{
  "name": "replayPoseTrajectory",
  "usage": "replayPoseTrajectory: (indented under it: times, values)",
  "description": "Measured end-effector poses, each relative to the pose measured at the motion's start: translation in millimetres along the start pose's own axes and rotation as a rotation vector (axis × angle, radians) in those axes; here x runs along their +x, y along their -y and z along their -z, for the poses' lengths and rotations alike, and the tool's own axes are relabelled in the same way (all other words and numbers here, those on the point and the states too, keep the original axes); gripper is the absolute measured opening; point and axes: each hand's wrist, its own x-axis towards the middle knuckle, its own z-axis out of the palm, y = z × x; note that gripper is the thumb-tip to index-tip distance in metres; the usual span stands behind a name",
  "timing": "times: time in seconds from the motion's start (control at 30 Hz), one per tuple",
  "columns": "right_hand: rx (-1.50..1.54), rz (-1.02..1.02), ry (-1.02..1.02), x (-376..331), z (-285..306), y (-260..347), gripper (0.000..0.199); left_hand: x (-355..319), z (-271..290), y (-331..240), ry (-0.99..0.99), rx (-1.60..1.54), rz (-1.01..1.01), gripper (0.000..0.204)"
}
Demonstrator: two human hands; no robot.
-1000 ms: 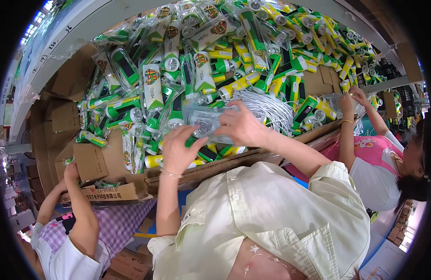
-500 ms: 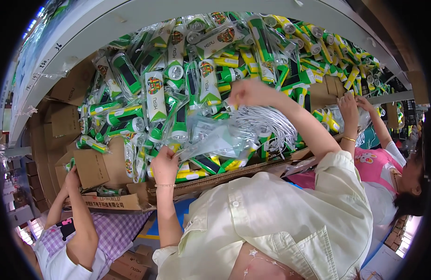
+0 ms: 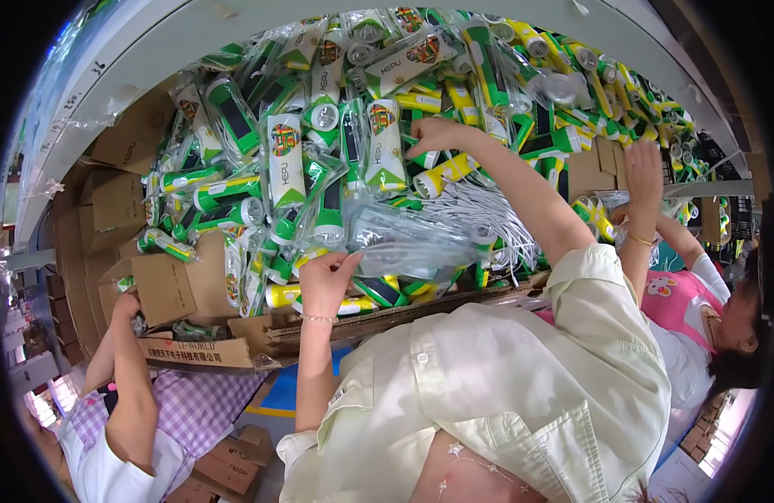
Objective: Packaging flashlights into plastic bags at a factory workbench.
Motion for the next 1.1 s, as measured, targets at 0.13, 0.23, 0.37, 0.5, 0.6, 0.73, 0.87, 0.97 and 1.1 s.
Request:
replayPoseTrajectory:
  times: [0.13, 0.23, 0.37, 0.5, 0.6, 0.73, 0.87, 0.97, 1.1]
  values:
    - [-0.013, -0.074, -0.014, -38.8, 32.8, 16.1, 0.057, -2.5, 1.6, -2.7, -0.032, 0.018, -0.054, 0.022]
    - [-0.047, -0.185, 0.143, -63.2, 66.7, 14.4, 0.061, -8.6, -1.7, 0.5, -0.098, -0.027, -0.077, 0.024]
    - [0.568, 0.005, -0.035, -158.4, 93.3, 26.0, 0.039, -5.9, -7.8, 4.8, -0.128, 0.063, -0.196, 0.032]
    - [0.824, 0.268, -0.403, -205.0, 46.8, 88.8, 0.033, -9.1, -15.2, -13.7, -0.092, 0.139, -0.188, 0.030]
    - [0.398, 0.579, -0.574, -193.4, -13.9, 95.2, 0.039, -6.9, -20.5, -23.8, -0.111, 0.087, -0.223, 0.028]
    - [0.273, 0.737, -0.493, -183.1, -58.6, 96.4, 0.049, -15.3, -17.9, -33.6, -0.156, 0.014, -0.289, 0.022]
    - [-0.191, 0.574, -0.517, -181.5, -71.9, 105.7, 0.044, -23.5, -20.8, -12.7, -0.125, -0.168, -0.381, 0.017]
    - [-0.459, 0.392, -0.446, -191.5, -64.9, 119.1, 0.037, -14.2, -10.3, 6.3, -0.168, -0.097, -0.337, 0.018]
    - [-0.713, 0.263, -0.336, -196.9, -63.1, 133.3, 0.033, -22.8, -4.3, -16.7, -0.215, 0.068, -0.321, 0.017]
